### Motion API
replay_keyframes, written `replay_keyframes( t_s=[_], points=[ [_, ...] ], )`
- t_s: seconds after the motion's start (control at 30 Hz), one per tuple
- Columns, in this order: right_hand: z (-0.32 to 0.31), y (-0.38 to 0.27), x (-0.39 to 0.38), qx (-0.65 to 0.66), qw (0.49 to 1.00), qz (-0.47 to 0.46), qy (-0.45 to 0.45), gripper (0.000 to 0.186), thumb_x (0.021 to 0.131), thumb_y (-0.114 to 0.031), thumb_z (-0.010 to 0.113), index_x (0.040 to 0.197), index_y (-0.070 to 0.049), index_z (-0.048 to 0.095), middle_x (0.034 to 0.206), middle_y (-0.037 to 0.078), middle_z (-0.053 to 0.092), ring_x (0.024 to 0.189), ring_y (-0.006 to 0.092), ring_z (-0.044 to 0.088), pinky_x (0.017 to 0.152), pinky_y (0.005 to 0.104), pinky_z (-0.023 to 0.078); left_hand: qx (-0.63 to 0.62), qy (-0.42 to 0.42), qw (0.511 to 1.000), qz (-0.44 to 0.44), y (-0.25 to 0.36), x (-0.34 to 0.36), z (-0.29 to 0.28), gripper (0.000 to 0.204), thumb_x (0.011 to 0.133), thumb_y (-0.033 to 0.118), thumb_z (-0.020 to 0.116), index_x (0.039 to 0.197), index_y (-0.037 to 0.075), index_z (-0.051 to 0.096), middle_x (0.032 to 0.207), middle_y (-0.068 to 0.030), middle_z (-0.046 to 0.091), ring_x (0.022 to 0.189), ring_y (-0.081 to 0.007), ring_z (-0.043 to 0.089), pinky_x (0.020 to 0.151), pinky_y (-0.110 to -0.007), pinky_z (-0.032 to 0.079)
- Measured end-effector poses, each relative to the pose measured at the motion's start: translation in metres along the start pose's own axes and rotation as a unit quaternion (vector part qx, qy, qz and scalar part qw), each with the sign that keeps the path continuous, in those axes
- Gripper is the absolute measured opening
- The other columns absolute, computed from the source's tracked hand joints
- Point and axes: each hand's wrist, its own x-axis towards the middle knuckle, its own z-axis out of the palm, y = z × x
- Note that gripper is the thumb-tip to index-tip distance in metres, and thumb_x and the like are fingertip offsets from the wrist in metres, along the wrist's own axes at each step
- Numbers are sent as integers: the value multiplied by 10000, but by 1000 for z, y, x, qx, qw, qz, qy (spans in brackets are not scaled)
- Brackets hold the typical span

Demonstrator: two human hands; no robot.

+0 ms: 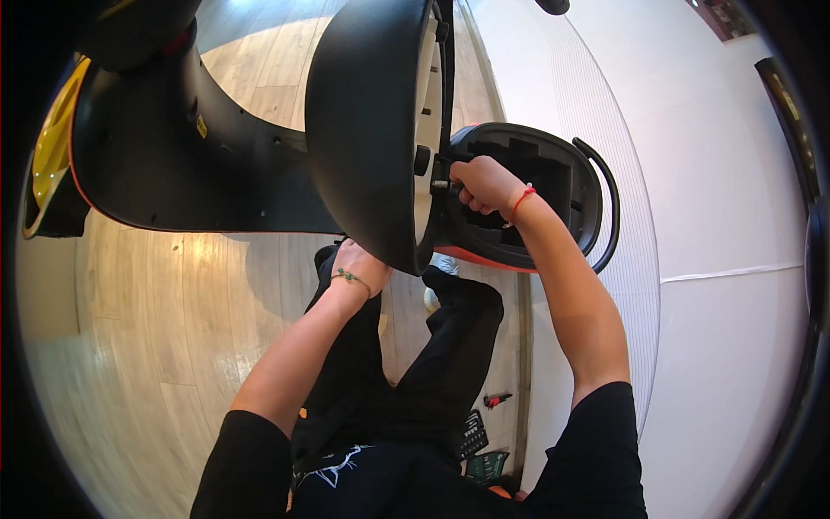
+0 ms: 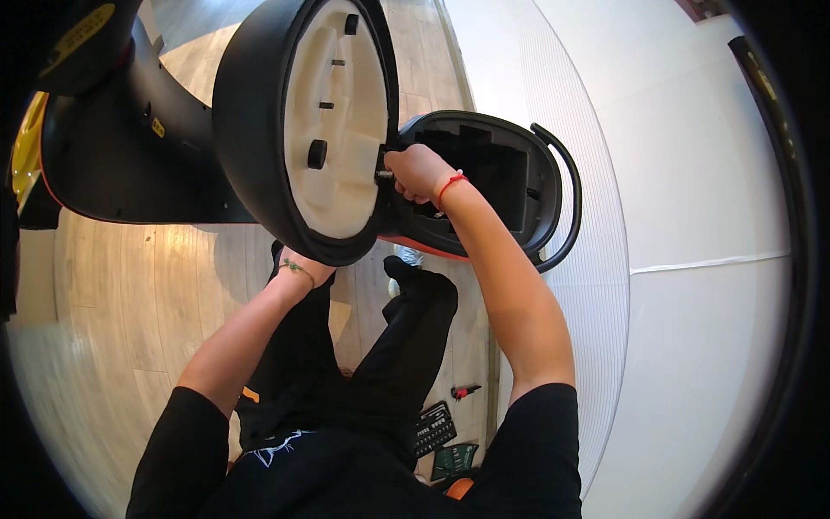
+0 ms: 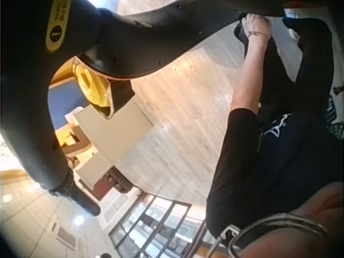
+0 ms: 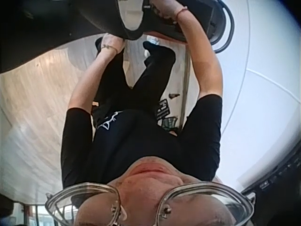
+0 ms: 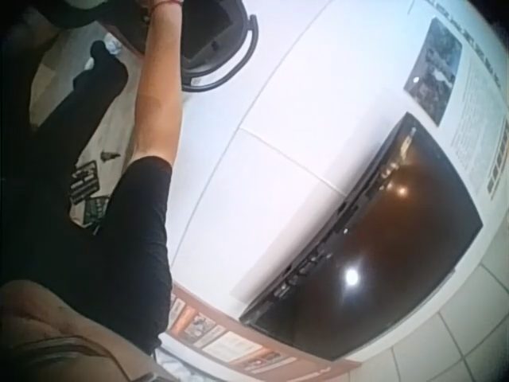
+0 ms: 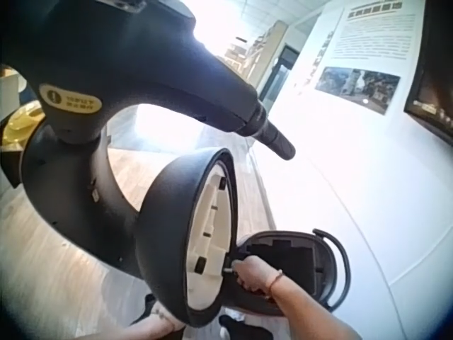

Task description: Using a socket wrench and hex keys to disassemble the storage compartment and latch mechanism of a scooter.

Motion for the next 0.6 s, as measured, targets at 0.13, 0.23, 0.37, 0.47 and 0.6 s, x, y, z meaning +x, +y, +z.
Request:
replay_keyframes(
  t_s=[0.13, 0.23, 0.37, 0.47, 0.6],
  points=[
    [-5, -12, 8, 3, 999, 34, -21, 229, 879, -277, 541, 897, -51, 577, 653, 50, 549, 456, 114, 456, 411, 253, 378, -10, -14, 1000, -17, 0, 2, -4, 235, 833, 249, 615, 983, 93, 706, 1005, -140, 694, 970, -317, 654, 871, -411, 497],
    [-13, -21, 18, 57, 995, 61, -53, 232, 886, -292, 531, 920, -64, 564, 657, 52, 572, 457, 104, 480, 405, 233, 392, -18, -22, 999, -15, 0, 2, -7, 238, 831, 246, 617, 987, 88, 704, 1001, -142, 694, 966, -322, 653, 856, -409, 504],
    [-18, -28, 26, 51, 994, 70, -59, 241, 885, -300, 531, 944, -70, 570, 663, 57, 601, 466, 101, 534, 406, 222, 434, -4, -14, 1000, -10, 0, 3, -6, 240, 826, 235, 617, 989, 80, 701, 996, -146, 693, 951, -328, 654, 855, -411, 507],
    [-10, -31, 26, 22, 996, 78, -45, 313, 886, -325, 521, 977, -34, 593, 681, 90, 628, 475, 143, 571, 424, 257, 476, -5, -9, 1000, -12, 3, 4, -10, 240, 821, 225, 616, 991, 76, 699, 999, -150, 692, 950, -334, 653, 858, -413, 509],
    [21, -8, 7, -25, 999, -14, -24, 448, 918, -323, 431, 984, 83, 607, 709, 154, 646, 496, 240, 609, 458, 357, 517, -12, -22, 999, -36, -1, -1, -16, 246, 812, 202, 614, 1006, 72, 693, 1023, -159, 687, 962, -346, 651, 870, -415, 509]
  ],
)
